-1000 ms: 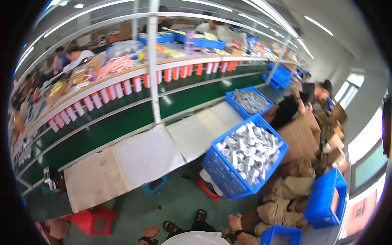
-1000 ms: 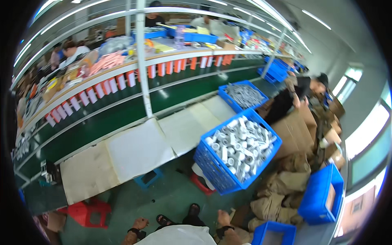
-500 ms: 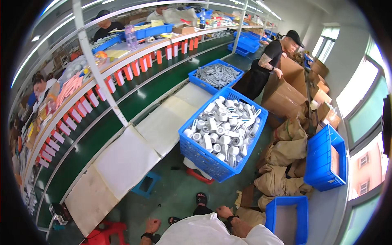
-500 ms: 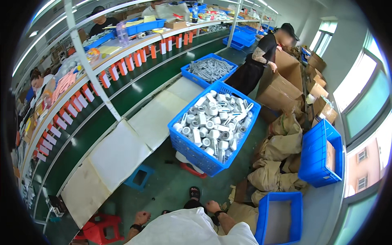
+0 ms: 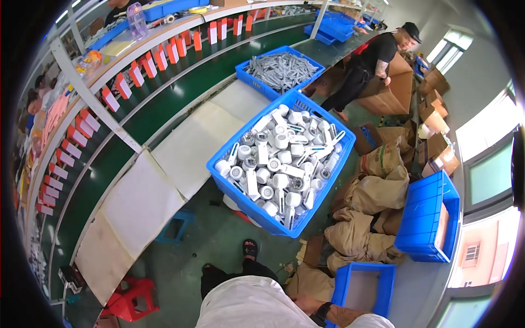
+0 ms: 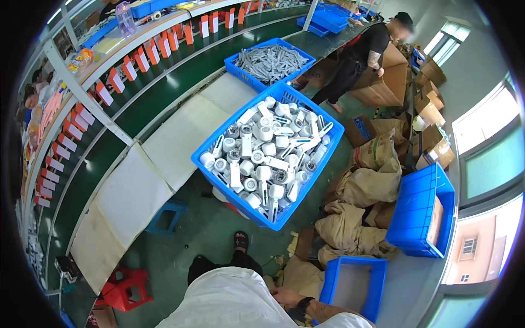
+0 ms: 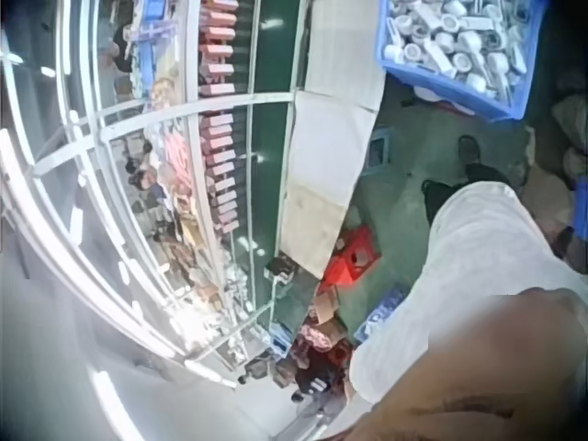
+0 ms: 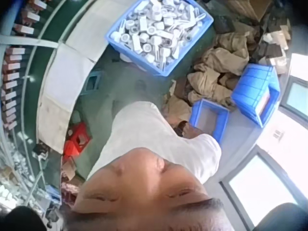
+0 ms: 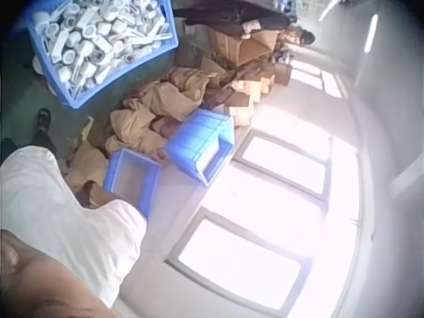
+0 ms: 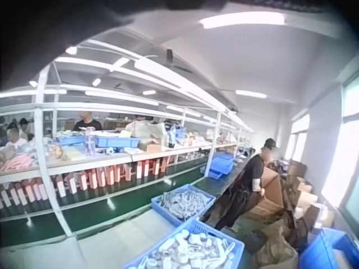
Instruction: Assembling plastic components and metal strips at a factory workstation.
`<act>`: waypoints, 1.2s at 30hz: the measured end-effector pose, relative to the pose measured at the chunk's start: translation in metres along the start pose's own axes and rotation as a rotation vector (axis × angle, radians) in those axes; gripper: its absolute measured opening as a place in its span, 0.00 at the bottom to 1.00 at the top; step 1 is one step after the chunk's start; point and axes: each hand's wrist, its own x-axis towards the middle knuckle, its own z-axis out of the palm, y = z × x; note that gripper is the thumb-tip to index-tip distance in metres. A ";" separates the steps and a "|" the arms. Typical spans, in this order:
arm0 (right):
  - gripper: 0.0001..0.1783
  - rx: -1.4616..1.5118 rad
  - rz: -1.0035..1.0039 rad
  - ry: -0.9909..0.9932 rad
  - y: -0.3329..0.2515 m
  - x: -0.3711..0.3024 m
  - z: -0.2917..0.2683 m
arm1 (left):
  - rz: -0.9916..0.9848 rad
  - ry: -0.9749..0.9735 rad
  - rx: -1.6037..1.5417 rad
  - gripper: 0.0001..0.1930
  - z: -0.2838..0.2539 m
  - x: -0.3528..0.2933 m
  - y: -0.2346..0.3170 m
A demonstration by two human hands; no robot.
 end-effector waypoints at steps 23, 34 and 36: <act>0.25 -0.501 -0.436 -0.104 -0.100 0.098 -0.015 | -0.026 0.116 -0.179 0.16 0.049 -0.023 -0.066; 0.24 -0.868 -0.541 -0.377 -0.280 0.224 0.014 | -0.101 0.399 -0.461 0.17 0.029 -0.011 -0.140; 0.23 -0.895 -0.534 -0.418 -0.304 0.235 0.026 | -0.118 0.409 -0.493 0.18 0.048 0.009 -0.184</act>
